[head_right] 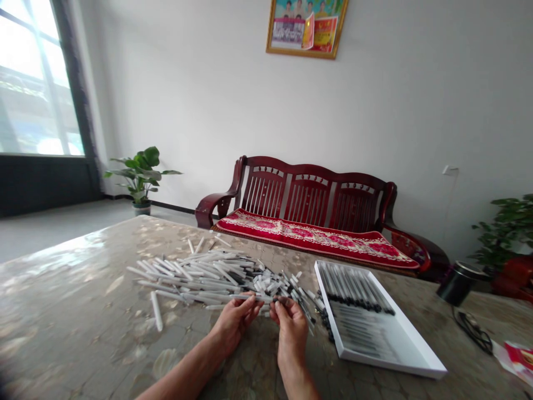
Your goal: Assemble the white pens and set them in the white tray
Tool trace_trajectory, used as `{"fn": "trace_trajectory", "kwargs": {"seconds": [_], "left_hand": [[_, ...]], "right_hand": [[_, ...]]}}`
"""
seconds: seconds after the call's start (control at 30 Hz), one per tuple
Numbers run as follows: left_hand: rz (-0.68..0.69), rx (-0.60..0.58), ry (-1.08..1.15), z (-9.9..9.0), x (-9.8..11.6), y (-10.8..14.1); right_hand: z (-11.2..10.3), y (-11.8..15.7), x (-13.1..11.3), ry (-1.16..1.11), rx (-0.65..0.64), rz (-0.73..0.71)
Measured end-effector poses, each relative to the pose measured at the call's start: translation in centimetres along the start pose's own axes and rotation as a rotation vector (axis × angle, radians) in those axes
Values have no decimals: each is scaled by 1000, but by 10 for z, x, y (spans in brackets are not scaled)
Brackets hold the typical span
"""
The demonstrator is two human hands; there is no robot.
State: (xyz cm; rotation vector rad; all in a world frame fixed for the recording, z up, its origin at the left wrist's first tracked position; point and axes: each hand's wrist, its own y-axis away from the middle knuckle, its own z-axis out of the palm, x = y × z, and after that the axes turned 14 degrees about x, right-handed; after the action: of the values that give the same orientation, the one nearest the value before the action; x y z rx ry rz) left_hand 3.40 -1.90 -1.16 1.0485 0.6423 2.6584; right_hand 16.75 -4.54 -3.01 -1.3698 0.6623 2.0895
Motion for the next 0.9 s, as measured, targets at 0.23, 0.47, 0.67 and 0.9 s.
{"fn": "trace_trajectory", "kwargs": {"seconds": [0.23,0.47,0.67,0.9], "left_hand": [[-6,29,24,0,-1,0],[-6,0,1,1,-2,0],[-15,-10,-7,0,-3,0],[-9,-2,-2,1,-4,2]], "right_hand": [[-2,-3,5,36,-24,-32],[-4,-5,7,58,-37,-52],[-3,-6,5,1,30,-6],[-1,-3,2,-28,33,26]]}}
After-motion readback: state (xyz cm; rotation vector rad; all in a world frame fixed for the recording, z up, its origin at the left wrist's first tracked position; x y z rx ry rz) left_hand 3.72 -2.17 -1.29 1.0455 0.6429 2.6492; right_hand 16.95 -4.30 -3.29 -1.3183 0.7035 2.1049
